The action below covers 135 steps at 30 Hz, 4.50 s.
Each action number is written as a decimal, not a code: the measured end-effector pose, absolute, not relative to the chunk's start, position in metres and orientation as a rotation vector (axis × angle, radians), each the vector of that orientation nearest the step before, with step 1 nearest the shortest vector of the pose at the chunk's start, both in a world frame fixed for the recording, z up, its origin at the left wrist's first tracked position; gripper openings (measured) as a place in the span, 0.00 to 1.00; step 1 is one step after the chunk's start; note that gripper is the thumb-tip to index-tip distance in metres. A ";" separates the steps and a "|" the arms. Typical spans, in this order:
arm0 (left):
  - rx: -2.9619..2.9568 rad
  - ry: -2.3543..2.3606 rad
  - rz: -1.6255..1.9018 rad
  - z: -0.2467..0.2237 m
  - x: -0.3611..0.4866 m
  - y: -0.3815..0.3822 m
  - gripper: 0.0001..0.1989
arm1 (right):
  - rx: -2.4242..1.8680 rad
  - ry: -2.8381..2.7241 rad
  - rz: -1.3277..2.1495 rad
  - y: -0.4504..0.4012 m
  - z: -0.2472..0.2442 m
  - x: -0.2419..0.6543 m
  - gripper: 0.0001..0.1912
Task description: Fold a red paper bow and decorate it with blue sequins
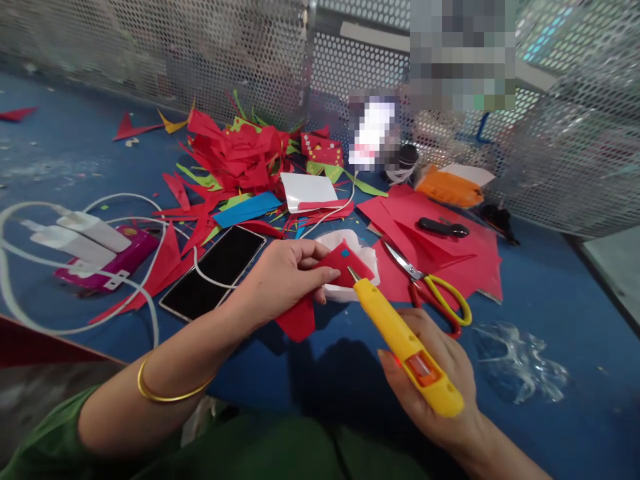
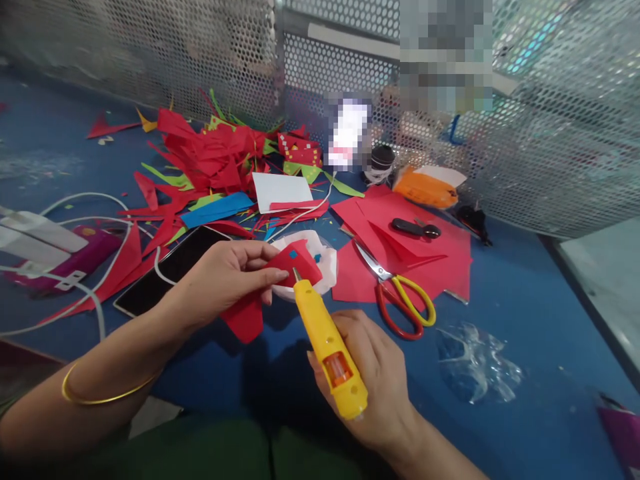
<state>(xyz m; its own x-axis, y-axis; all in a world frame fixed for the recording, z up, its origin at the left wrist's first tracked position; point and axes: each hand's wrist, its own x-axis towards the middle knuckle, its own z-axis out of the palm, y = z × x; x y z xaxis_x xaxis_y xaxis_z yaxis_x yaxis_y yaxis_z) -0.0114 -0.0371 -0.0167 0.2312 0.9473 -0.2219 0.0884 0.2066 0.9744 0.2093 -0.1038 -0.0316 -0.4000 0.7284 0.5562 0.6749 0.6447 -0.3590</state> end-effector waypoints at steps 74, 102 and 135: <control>1.315 1.216 0.769 -0.009 -0.008 -0.041 0.09 | -1.203 -2.160 0.137 -0.105 -0.032 0.209 0.09; 1.305 1.219 0.773 -0.011 -0.009 -0.042 0.06 | -1.216 -2.145 0.101 -0.107 -0.031 0.212 0.08; 1.122 1.193 0.967 -0.007 -0.017 -0.034 0.15 | -1.623 -1.180 0.300 -0.108 -0.022 0.307 0.20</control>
<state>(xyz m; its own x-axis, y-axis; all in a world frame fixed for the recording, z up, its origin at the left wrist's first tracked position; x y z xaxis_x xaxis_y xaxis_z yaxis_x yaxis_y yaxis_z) -0.0168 -0.0343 -0.0069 0.1360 0.9712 -0.1955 0.0091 0.1961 0.9805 0.3067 -0.1077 -0.0224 0.4808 0.8034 0.3512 0.5381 0.0459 -0.8416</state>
